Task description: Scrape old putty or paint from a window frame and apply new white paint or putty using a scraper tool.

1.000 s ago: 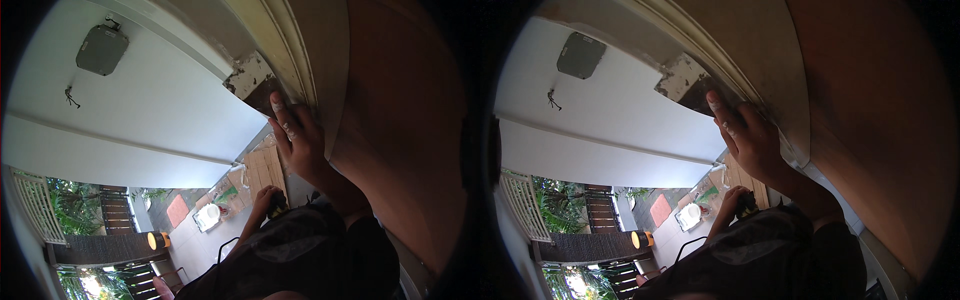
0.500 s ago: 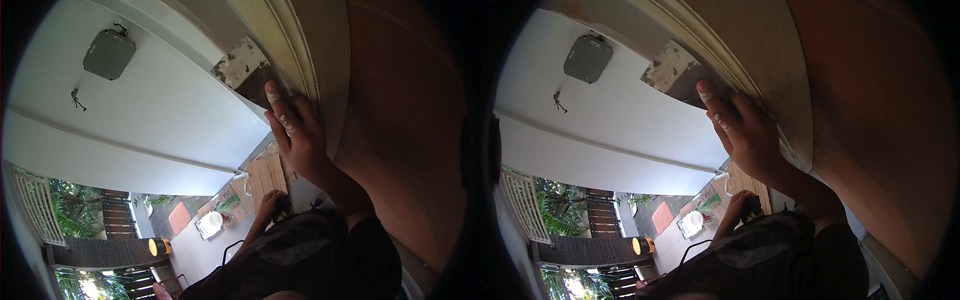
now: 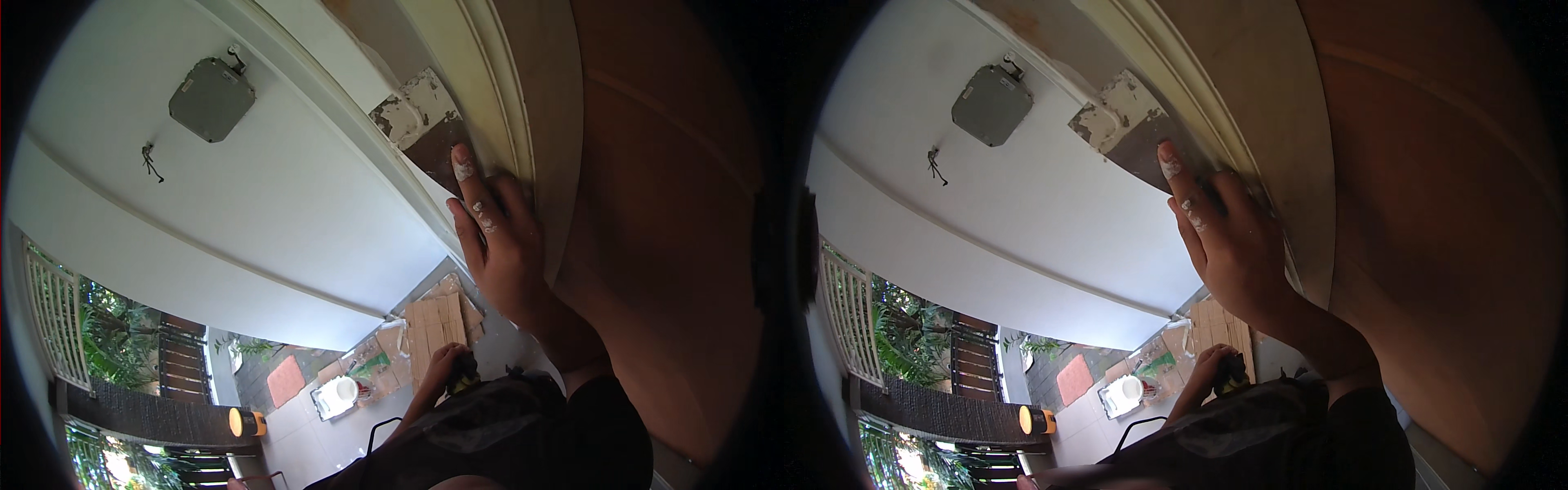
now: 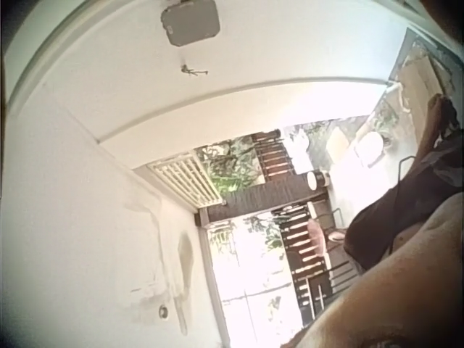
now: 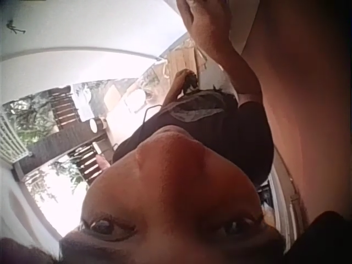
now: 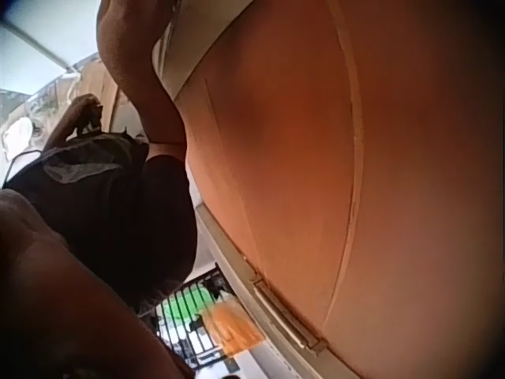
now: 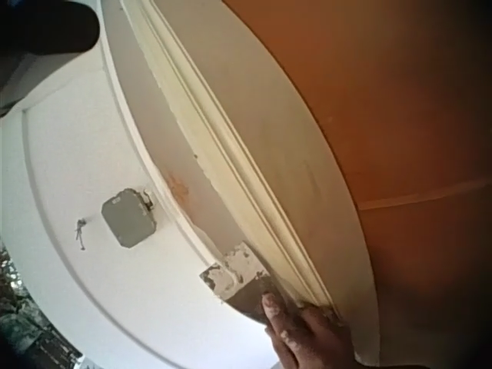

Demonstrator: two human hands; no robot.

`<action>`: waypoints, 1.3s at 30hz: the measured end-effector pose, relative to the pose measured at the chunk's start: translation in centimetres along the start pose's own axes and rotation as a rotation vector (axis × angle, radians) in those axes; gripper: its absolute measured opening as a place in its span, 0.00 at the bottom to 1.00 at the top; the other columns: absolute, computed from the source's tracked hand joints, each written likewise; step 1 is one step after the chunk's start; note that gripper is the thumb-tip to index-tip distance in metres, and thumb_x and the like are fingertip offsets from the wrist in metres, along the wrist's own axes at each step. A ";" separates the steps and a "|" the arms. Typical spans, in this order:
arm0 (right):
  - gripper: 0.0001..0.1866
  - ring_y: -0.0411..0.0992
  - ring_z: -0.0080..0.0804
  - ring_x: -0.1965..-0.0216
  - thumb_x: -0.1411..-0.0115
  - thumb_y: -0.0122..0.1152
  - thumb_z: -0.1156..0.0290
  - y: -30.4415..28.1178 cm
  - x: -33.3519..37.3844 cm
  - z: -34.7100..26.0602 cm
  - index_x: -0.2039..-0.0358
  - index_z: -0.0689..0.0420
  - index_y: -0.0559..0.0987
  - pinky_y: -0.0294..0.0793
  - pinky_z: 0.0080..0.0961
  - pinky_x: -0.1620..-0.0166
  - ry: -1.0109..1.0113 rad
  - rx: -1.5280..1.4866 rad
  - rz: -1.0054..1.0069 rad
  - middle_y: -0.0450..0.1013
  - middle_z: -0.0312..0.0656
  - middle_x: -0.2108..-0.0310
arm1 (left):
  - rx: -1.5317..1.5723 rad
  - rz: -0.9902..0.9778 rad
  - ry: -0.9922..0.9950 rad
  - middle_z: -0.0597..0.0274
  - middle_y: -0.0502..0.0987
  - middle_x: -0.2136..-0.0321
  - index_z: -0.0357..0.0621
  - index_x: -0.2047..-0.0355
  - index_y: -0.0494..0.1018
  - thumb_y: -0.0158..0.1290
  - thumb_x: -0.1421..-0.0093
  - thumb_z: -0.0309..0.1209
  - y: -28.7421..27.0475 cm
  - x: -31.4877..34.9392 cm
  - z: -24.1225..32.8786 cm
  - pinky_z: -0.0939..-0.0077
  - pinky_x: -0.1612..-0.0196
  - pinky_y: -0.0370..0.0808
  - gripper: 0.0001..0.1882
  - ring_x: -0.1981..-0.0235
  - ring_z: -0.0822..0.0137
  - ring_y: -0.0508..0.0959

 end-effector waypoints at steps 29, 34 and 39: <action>0.29 0.66 0.34 0.73 0.44 0.58 0.75 -0.5 -3.6 -1.9 0.41 0.49 0.65 0.70 0.29 0.72 -0.033 -0.003 0.034 0.64 0.43 0.70 | 0.004 -0.001 -0.010 0.64 0.75 0.72 0.39 0.66 0.75 0.48 0.42 0.36 0.1 -0.7 1.4 0.81 0.63 0.70 0.13 0.70 0.71 0.74; 0.28 0.67 0.35 0.74 0.42 0.57 0.71 -0.4 -3.9 -2.0 0.40 0.46 0.65 0.72 0.30 0.74 -0.043 0.011 0.049 0.63 0.42 0.70 | -0.003 -0.008 0.003 0.63 0.75 0.71 0.39 0.66 0.75 0.47 0.41 0.36 -0.2 -1.0 1.4 0.81 0.62 0.70 0.13 0.69 0.71 0.74; 0.30 0.66 0.33 0.73 0.45 0.58 0.80 -0.4 -4.3 -2.4 0.41 0.53 0.66 0.69 0.27 0.69 -0.003 -0.043 0.031 0.66 0.44 0.69 | 0.006 -0.019 0.011 0.63 0.75 0.71 0.39 0.66 0.75 0.46 0.41 0.35 -0.4 -0.8 1.5 0.81 0.61 0.70 0.13 0.68 0.71 0.74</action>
Point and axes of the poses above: each hand's wrist, its own x-axis away from the middle knuckle, its own y-axis out of the palm, z = x × y, the point moved 5 cm from there along -x, towards the middle knuckle
